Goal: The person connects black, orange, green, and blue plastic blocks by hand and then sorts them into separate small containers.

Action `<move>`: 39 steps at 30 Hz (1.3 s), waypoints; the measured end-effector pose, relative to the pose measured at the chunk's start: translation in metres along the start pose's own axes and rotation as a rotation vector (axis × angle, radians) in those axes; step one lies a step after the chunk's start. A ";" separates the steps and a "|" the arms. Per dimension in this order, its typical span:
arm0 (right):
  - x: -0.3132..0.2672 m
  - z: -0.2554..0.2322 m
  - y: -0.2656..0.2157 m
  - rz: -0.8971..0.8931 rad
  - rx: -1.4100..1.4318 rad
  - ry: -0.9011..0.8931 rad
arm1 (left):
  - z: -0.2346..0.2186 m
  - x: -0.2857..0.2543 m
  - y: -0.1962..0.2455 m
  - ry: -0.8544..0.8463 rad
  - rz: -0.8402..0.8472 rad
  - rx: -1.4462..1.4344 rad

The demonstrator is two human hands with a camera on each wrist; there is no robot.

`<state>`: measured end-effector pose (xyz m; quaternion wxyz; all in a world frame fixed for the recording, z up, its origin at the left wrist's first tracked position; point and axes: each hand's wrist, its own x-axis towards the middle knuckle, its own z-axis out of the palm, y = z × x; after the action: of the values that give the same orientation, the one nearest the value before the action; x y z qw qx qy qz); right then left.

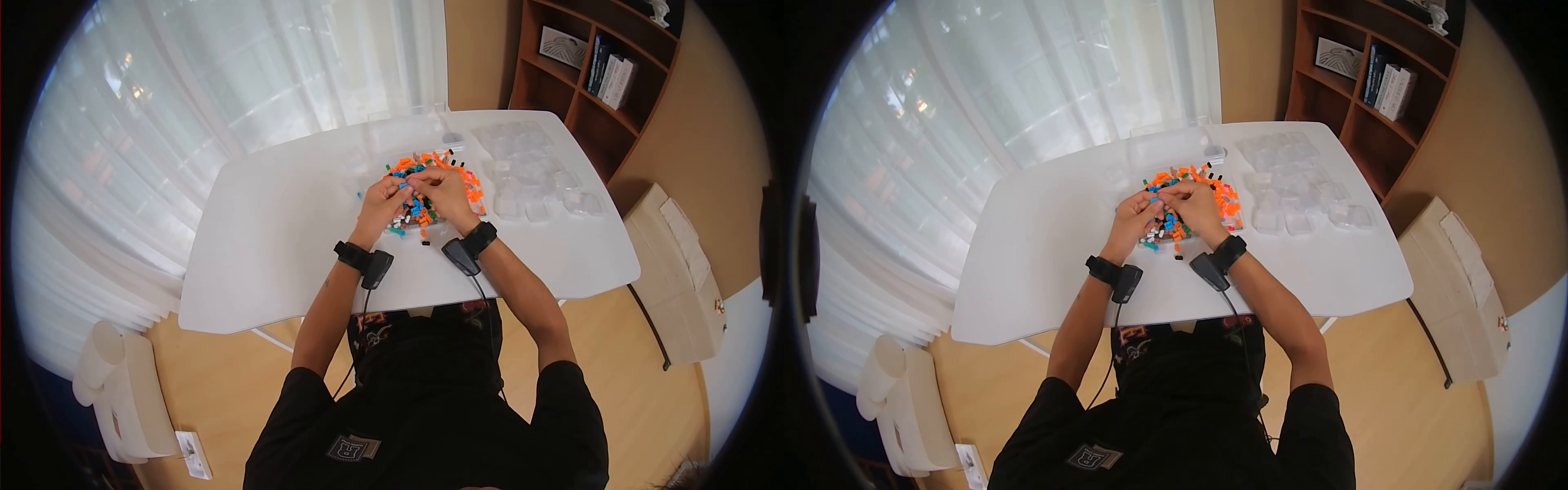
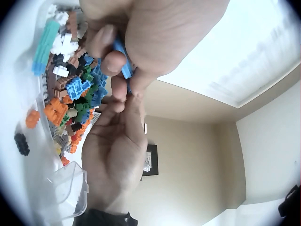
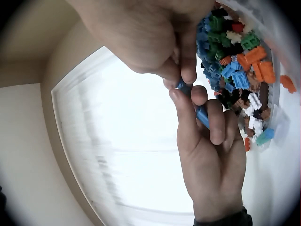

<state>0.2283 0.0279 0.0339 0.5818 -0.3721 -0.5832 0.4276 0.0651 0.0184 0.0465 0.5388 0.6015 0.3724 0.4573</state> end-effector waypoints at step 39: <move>-0.008 -0.002 -0.029 -0.318 -0.362 -0.111 | -0.006 -0.007 0.009 -0.067 -0.165 -0.265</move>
<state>0.2323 0.0103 0.0578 0.5329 -0.3496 -0.7326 0.2389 0.0562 0.0123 0.0543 0.6611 0.5076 0.3388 0.4364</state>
